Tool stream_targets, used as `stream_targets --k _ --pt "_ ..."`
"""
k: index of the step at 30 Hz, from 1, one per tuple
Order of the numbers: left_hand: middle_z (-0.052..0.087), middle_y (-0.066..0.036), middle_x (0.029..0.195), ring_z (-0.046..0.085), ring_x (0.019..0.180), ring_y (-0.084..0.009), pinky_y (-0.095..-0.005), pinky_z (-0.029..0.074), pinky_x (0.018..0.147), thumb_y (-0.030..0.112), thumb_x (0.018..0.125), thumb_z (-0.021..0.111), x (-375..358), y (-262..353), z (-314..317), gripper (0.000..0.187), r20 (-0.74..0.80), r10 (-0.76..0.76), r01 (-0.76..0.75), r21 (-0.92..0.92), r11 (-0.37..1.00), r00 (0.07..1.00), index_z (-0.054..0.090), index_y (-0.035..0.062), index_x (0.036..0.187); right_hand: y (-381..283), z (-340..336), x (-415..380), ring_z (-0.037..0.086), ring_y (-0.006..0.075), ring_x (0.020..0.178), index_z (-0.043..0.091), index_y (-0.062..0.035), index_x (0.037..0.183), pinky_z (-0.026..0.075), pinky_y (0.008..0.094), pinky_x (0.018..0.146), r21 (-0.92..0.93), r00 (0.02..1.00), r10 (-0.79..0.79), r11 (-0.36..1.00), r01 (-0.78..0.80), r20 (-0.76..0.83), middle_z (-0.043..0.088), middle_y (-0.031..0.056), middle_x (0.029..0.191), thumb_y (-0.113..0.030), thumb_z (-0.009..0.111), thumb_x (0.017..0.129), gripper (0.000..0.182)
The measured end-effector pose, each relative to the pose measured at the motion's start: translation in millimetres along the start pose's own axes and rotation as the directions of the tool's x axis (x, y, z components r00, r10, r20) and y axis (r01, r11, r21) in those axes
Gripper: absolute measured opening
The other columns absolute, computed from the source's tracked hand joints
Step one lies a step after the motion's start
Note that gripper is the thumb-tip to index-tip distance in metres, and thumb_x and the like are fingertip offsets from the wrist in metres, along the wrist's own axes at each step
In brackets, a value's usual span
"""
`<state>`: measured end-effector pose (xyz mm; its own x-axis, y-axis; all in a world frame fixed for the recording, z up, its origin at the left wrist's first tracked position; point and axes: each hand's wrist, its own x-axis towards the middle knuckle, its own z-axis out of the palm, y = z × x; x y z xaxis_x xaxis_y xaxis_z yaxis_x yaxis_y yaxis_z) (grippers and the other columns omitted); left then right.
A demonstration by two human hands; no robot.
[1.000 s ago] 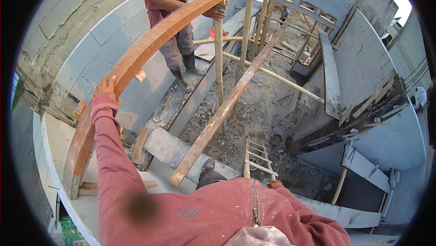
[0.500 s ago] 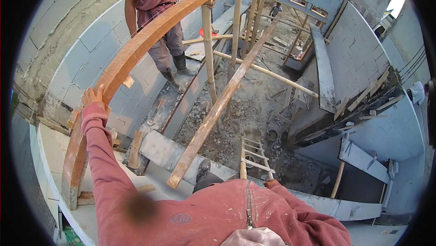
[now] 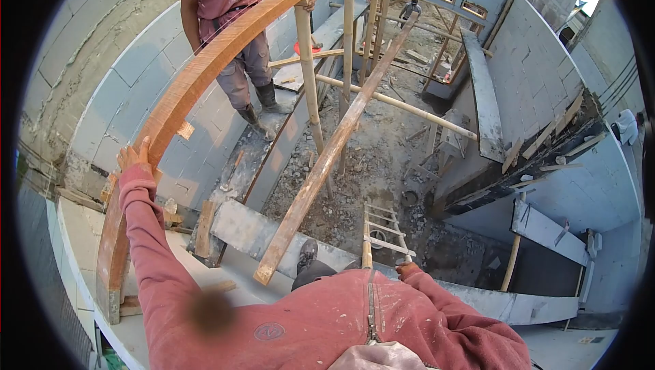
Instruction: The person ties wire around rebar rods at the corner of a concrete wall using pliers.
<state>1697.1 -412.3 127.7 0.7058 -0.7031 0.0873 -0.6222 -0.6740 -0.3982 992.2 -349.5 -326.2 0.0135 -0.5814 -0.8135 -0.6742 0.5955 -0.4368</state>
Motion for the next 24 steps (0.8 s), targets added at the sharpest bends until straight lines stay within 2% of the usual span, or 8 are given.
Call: stream_targets --k 4,7,9,13,18,19,21,24 --pt "0.026 -0.016 0.146 0.021 0.135 -0.0379 -0.0531 0.023 0.107 0.011 0.087 0.053 5.3 -3.0 6.3 0.066 0.000 0.006 -0.006 0.009 1.000 1.000 0.027 0.0429 0.138 11.9 2.8 4.9 0.063 0.0200 0.082 0.060 0.0003 0.110 0.051 0.0331 0.066 -0.042 1.000 -0.013 0.999 0.012 -0.027 0.065 0.0113 0.093 -0.022 0.065 0.081 0.037" --pt "0.025 -0.016 0.146 0.021 0.135 -0.0379 -0.0536 0.024 0.107 0.010 0.087 0.053 6.5 -4.6 11.6 0.065 -0.061 0.021 -0.020 0.012 1.000 0.998 0.029 0.0425 0.137 14.9 3.1 8.1 0.063 0.0201 0.082 0.061 -0.0001 0.110 0.051 0.0332 0.069 -0.058 1.000 -0.007 0.998 0.006 -0.017 0.065 0.0110 0.094 -0.022 0.066 0.081 0.037" --pt "0.026 -0.017 0.145 0.022 0.135 -0.0382 -0.0517 0.022 0.108 0.010 0.086 0.054 1.8 -2.4 5.4 0.065 -0.051 0.021 -0.022 -0.013 1.000 0.998 0.029 0.0415 0.137 6.2 -0.7 -2.6 0.063 0.0203 0.083 0.061 -0.0003 0.110 0.050 0.0335 0.072 -0.090 1.000 -0.011 0.996 0.009 -0.022 0.066 0.0106 0.095 -0.023 0.066 0.080 0.038" --pt "0.025 -0.019 0.145 0.023 0.134 -0.0387 -0.0493 0.021 0.109 0.009 0.084 0.056 -8.6 3.6 -9.1 0.068 -0.006 -0.002 0.001 -0.074 0.997 1.000 0.029 0.0405 0.137 -7.6 -2.2 -15.1 0.063 0.0205 0.085 0.061 -0.0010 0.110 0.050 0.0339 0.074 -0.030 1.000 0.013 0.999 -0.014 -0.009 0.066 0.0106 0.096 -0.025 0.066 0.080 0.039" --pt "0.025 -0.014 0.146 0.023 0.134 -0.0375 -0.0542 0.025 0.106 0.009 0.082 0.059 15.1 -9.8 22.2 0.070 -0.084 0.059 -0.060 -0.007 0.998 0.995 0.029 0.0423 0.137 -19.5 -1.3 -22.2 0.064 0.0201 0.089 0.062 -0.0029 0.110 0.050 0.0325 0.077 0.018 0.998 0.065 0.998 -0.065 0.003 0.067 0.0106 0.098 -0.025 0.066 0.079 0.039" --pt "0.024 -0.013 0.146 0.023 0.134 -0.0372 -0.0552 0.026 0.105 0.009 0.082 0.060 16.2 -10.9 24.2 0.071 -0.094 0.064 -0.065 -0.005 0.998 0.994 0.029 0.0427 0.137 -16.8 0.2 -19.5 0.064 0.0217 0.089 0.062 -0.0033 0.111 0.050 0.0334 0.077 -0.029 1.000 0.028 0.999 -0.028 0.000 0.067 0.0115 0.099 -0.026 0.066 0.080 0.039" --pt "0.024 -0.012 0.146 0.023 0.135 -0.0368 -0.0550 0.026 0.105 0.011 0.079 0.064 7.5 -6.4 13.7 0.075 -0.060 0.025 -0.029 -0.056 0.998 0.998 0.028 0.0428 0.137 4.7 6.3 1.3 0.064 0.0248 0.088 0.062 -0.0042 0.113 0.049 0.0351 0.077 -0.121 0.999 -0.046 0.992 0.046 0.000 0.066 0.0133 0.101 -0.028 0.065 0.082 0.039" --pt "0.024 -0.011 0.147 0.022 0.135 -0.0364 -0.0548 0.027 0.105 0.014 0.074 0.070 -7.8 1.5 -4.5 0.081 -0.025 0.005 -0.007 -0.079 0.997 1.000 0.027 0.0426 0.137 -5.7 3.5 -10.6 0.064 0.0240 0.085 0.061 -0.0038 0.113 0.049 0.0351 0.075 -0.060 1.000 0.004 0.998 -0.005 -0.013 0.066 0.0130 0.100 -0.029 0.065 0.083 0.040"
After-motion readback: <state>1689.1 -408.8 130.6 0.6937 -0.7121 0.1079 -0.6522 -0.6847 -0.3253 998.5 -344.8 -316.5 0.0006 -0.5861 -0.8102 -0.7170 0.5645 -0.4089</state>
